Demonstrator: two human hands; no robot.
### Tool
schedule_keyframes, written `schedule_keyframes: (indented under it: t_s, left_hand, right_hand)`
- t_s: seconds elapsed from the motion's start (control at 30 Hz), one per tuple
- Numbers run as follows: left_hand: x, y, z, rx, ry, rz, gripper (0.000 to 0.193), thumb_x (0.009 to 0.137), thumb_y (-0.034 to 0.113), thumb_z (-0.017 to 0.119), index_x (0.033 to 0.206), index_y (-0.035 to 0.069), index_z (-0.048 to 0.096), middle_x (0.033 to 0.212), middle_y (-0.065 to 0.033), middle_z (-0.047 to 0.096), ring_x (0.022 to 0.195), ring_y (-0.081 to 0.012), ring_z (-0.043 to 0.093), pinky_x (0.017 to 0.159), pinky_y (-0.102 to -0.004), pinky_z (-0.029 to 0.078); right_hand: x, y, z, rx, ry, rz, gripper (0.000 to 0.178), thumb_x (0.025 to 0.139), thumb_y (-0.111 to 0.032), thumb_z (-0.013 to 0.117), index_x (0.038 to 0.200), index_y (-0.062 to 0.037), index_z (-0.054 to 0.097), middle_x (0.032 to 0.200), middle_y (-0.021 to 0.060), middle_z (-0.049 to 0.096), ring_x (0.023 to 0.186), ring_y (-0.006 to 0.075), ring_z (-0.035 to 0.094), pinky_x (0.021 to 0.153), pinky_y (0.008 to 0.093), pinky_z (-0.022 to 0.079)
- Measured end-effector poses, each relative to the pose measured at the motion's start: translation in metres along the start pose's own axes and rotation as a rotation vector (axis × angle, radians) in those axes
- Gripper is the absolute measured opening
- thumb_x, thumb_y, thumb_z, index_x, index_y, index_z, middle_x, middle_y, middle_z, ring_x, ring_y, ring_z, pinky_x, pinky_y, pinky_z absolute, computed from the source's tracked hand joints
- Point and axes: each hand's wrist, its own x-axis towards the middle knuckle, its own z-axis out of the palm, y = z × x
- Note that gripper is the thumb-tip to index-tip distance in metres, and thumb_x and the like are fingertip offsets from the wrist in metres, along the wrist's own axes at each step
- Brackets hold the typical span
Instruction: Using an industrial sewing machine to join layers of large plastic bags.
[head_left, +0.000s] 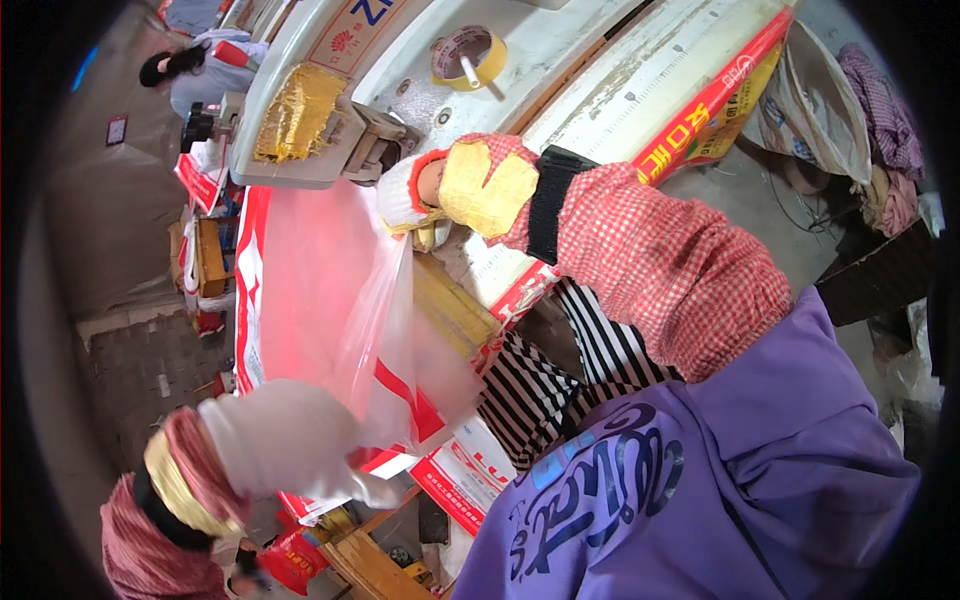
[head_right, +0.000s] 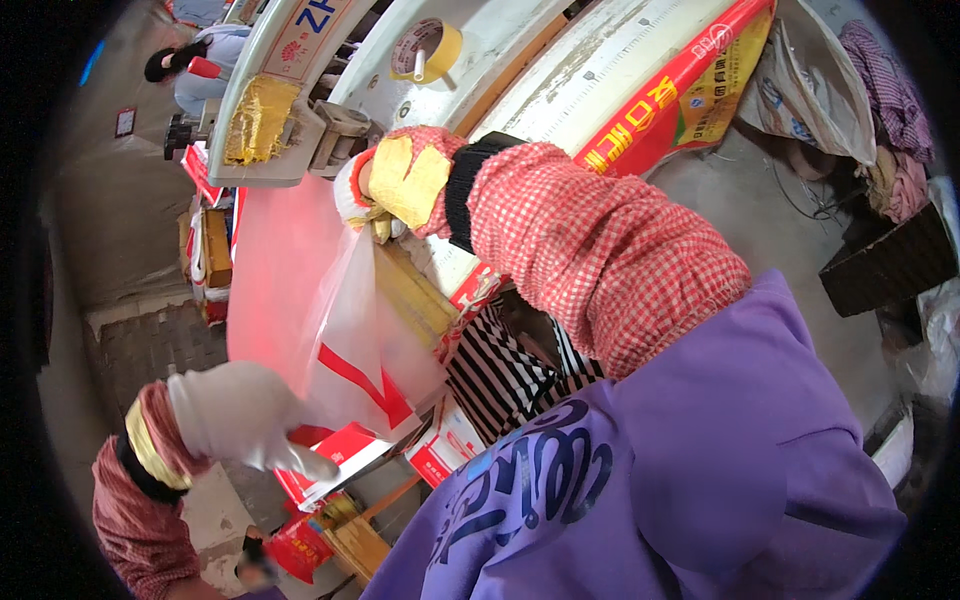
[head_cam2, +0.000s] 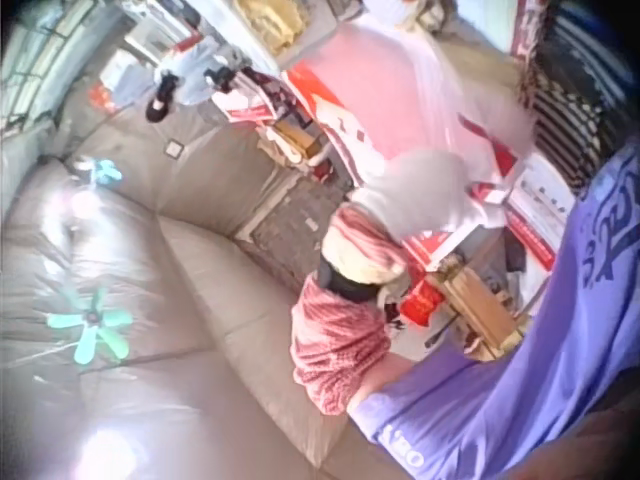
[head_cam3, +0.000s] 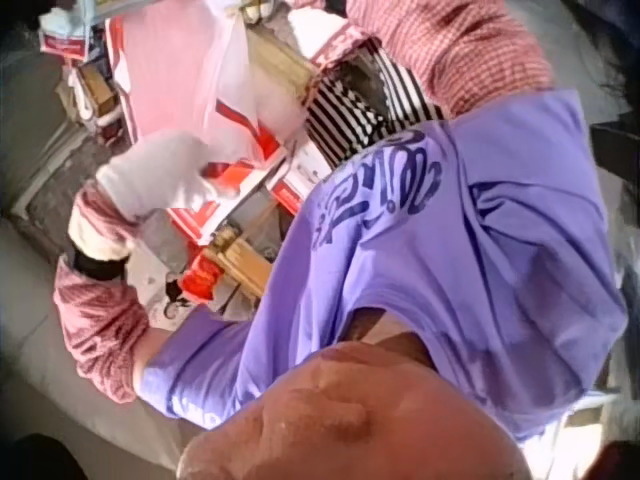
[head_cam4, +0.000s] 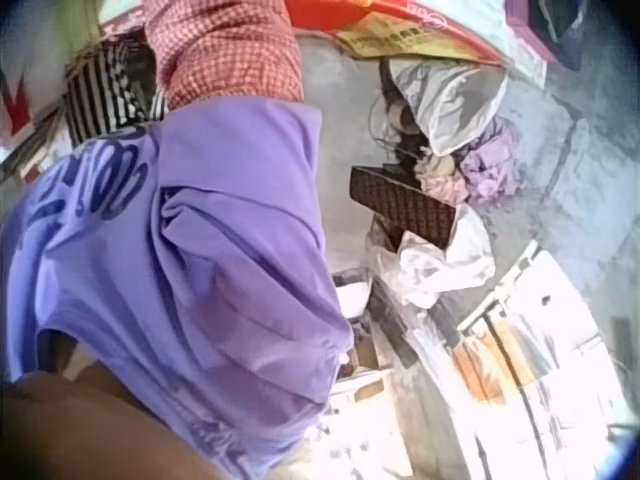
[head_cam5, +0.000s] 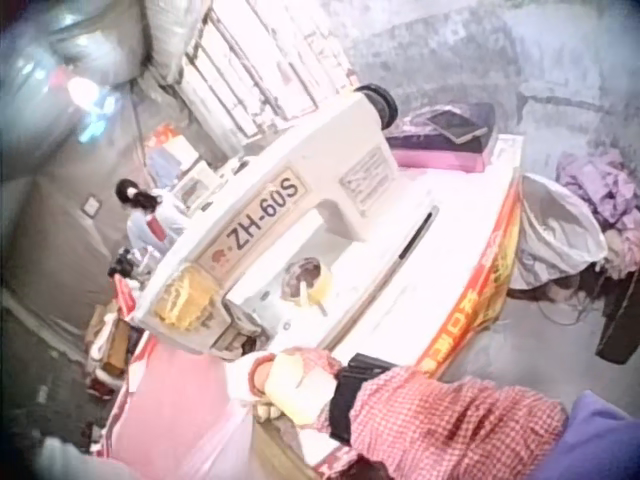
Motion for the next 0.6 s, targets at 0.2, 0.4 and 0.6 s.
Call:
schedule_keyframes:
  t_s: [0.2, 0.4, 0.6]
  left_hand:
    - [0.014, -0.023, 0.012, -0.517, 0.329, 0.16, 0.056, 0.072, 0.048, 0.066, 0.1, 0.0, 0.057, 0.082, -0.0164, 0.059, 0.079, -0.0272, 0.059, 0.073, -0.0378, 0.045]
    - [-0.007, 0.016, 0.031, 0.056, -0.105, -0.192, 0.055, 0.07, 0.055, 0.058, 0.077, 0.002, 0.065, 0.072, -0.0172, 0.06, 0.071, -0.0338, 0.059, 0.068, -0.0376, 0.047]
    - [0.0, 0.016, 0.05, -0.073, 0.346, -0.153, 0.03, 0.076, 0.037, 0.058, 0.07, 0.008, 0.064, 0.067, -0.0104, 0.059, 0.07, -0.0306, 0.059, 0.063, -0.0382, 0.048]
  right_hand:
    - [-0.028, -0.009, 0.003, -0.03, 0.166, 0.061, 0.019, 0.068, -0.027, 0.062, 0.081, -0.0133, 0.066, 0.077, 0.0093, 0.064, 0.072, 0.028, 0.062, 0.063, 0.0398, 0.047]
    - [-0.052, -0.03, 0.005, -0.076, 0.332, 0.154, 0.015, 0.067, -0.025, 0.063, 0.076, -0.013, 0.064, 0.072, 0.0079, 0.063, 0.067, 0.0273, 0.061, 0.059, 0.0397, 0.048]
    - [-0.086, -0.037, 0.013, -0.138, 0.485, 0.24, 0.011, 0.065, -0.022, 0.063, 0.071, -0.0126, 0.062, 0.067, 0.0065, 0.061, 0.063, 0.0266, 0.061, 0.055, 0.0396, 0.048]
